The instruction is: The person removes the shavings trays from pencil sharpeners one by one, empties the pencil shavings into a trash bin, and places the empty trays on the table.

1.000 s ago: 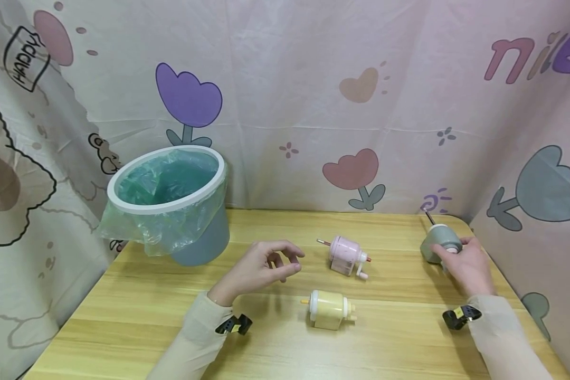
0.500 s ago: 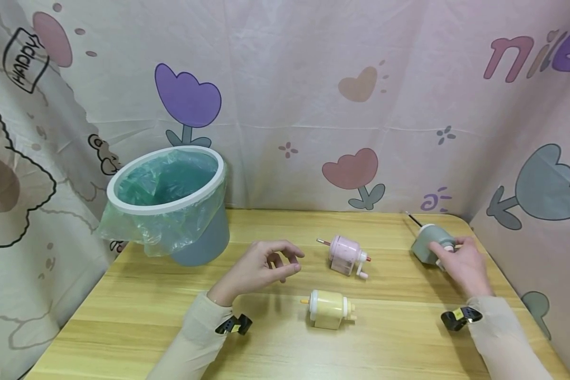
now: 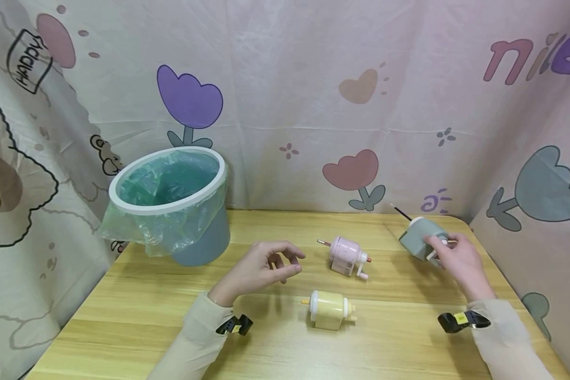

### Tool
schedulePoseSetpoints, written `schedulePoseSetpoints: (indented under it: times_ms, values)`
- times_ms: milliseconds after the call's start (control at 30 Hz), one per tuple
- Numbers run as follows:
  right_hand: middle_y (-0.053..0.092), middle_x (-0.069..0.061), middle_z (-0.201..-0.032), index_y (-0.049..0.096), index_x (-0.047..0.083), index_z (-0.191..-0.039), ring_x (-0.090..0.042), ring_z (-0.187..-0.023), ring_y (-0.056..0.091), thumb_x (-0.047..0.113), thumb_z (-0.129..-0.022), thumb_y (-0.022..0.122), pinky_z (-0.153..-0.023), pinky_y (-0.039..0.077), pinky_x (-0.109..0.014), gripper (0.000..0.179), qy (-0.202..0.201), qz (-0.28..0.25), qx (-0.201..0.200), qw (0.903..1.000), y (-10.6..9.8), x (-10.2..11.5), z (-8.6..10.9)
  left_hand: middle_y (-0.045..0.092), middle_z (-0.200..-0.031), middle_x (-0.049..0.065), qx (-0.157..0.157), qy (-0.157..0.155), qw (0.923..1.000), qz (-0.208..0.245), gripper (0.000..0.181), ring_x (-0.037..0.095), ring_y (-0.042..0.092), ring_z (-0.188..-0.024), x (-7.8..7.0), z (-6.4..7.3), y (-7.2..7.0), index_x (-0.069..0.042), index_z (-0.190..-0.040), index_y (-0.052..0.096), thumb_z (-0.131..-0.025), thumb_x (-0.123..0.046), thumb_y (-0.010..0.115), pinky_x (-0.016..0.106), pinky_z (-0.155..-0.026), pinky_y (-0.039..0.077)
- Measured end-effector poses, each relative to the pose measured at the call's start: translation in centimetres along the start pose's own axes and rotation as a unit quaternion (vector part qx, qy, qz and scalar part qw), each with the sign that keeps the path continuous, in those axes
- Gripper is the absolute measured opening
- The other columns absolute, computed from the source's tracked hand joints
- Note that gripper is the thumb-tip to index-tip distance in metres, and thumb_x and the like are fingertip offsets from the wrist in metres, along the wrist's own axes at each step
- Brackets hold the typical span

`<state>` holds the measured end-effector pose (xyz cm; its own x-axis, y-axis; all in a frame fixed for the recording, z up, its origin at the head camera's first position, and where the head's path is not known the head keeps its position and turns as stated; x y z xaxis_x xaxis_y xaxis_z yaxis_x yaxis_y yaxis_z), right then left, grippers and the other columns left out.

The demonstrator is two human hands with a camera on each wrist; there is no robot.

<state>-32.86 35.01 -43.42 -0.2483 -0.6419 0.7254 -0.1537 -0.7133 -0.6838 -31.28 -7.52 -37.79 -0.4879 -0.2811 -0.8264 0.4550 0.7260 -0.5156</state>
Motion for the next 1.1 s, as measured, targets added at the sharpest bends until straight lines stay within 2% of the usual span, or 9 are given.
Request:
schedulePoseSetpoints:
  times_ms: [100, 333, 500, 600, 800, 933, 1100]
  values:
    - [0.046, -0.043, -0.148, 0.030, -0.016, -0.155, -0.044, -0.117, 0.061, 0.059, -0.108, 0.049, -0.069, 0.053, -0.019, 0.090, -0.008, -0.020, 0.008, 0.9997, 0.1, 0.9, 0.5, 0.075, -0.100, 0.002, 0.000, 0.000, 1.0000, 0.000, 0.019, 0.009, 0.067, -0.062, -0.1, 0.0, 0.0, -0.015, -0.120, 0.077, -0.101, -0.020, 0.076, 0.025, -0.053, 0.054]
    - [0.044, -0.044, -0.151, 0.033, -0.014, -0.153, -0.045, -0.122, 0.059, 0.054, -0.110, 0.048, -0.071, 0.054, -0.016, 0.082, -0.024, -0.052, 0.028, 0.9980, 0.0, 2.8, 1.8, 0.075, -0.100, 0.002, 0.001, 0.004, 1.0000, 0.001, 0.018, 0.010, 0.066, -0.061, -0.1, 0.1, 0.1, -0.016, -0.120, 0.077, -0.102, -0.021, 0.076, 0.024, -0.051, 0.052]
    - [0.049, -0.041, -0.150, 0.040, -0.009, -0.145, -0.023, -0.107, 0.063, 0.049, -0.111, 0.051, -0.074, 0.056, -0.014, 0.069, -0.037, -0.080, 0.033, 0.9956, -0.1, 4.1, 2.6, 0.075, -0.100, 0.002, 0.000, 0.004, 1.0000, 0.000, 0.018, 0.010, 0.066, -0.061, -0.2, 0.1, 0.1, -0.016, -0.119, 0.077, -0.102, -0.021, 0.076, 0.024, -0.051, 0.052]
    - [0.048, -0.039, -0.151, 0.041, -0.006, -0.143, -0.012, -0.102, 0.059, 0.048, -0.111, 0.051, -0.077, 0.057, -0.014, 0.064, -0.040, -0.096, 0.045, 0.9936, 0.0, 4.7, 3.2, 0.075, -0.100, 0.002, -0.001, 0.003, 1.0000, 0.000, 0.018, 0.010, 0.067, -0.061, -0.2, 0.1, 0.0, -0.016, -0.119, 0.077, -0.102, -0.021, 0.076, 0.024, -0.051, 0.052]
    - [0.044, -0.039, -0.155, 0.039, -0.005, -0.146, -0.008, -0.104, 0.058, 0.045, -0.113, 0.049, -0.081, 0.058, -0.014, 0.061, -0.056, -0.114, 0.072, 0.9893, 0.4, 5.9, 4.6, 0.075, -0.100, 0.002, -0.002, -0.001, 1.0000, 0.001, 0.018, 0.010, 0.067, -0.062, -0.3, 0.2, 0.0, -0.016, -0.119, 0.077, -0.102, -0.021, 0.076, 0.024, -0.052, 0.052]
    - [0.047, -0.038, -0.153, 0.038, -0.005, -0.147, 0.001, -0.100, 0.060, 0.041, -0.114, 0.049, -0.082, 0.059, -0.017, 0.058, -0.073, -0.124, 0.080, 0.9863, 0.7, 6.8, 5.3, 0.075, -0.101, 0.002, -0.002, -0.001, 1.0000, 0.000, 0.018, 0.010, 0.067, -0.062, -0.4, 0.2, 0.0, -0.017, -0.119, 0.077, -0.102, -0.021, 0.076, 0.024, -0.051, 0.052]
    - [0.050, -0.036, -0.151, 0.039, -0.005, -0.146, 0.005, -0.100, 0.062, 0.036, -0.115, 0.048, -0.084, 0.061, -0.018, 0.052, -0.096, -0.135, 0.088, 0.9822, 1.1, 7.7, 6.3, 0.075, -0.101, 0.002, 0.000, 0.002, 1.0000, 0.001, 0.018, 0.010, 0.067, -0.063, -0.6, 0.2, 0.1, -0.017, -0.120, 0.077, -0.102, -0.021, 0.076, 0.024, -0.051, 0.051]
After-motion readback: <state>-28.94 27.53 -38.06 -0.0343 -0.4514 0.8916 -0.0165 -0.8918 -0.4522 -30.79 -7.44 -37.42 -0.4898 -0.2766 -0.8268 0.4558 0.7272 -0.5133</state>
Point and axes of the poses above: each hand's wrist, its own z-axis away from the middle knuckle, its own y-axis out of the palm, x = y × z, the point moved 10 cm from there along -z, towards the middle knuckle
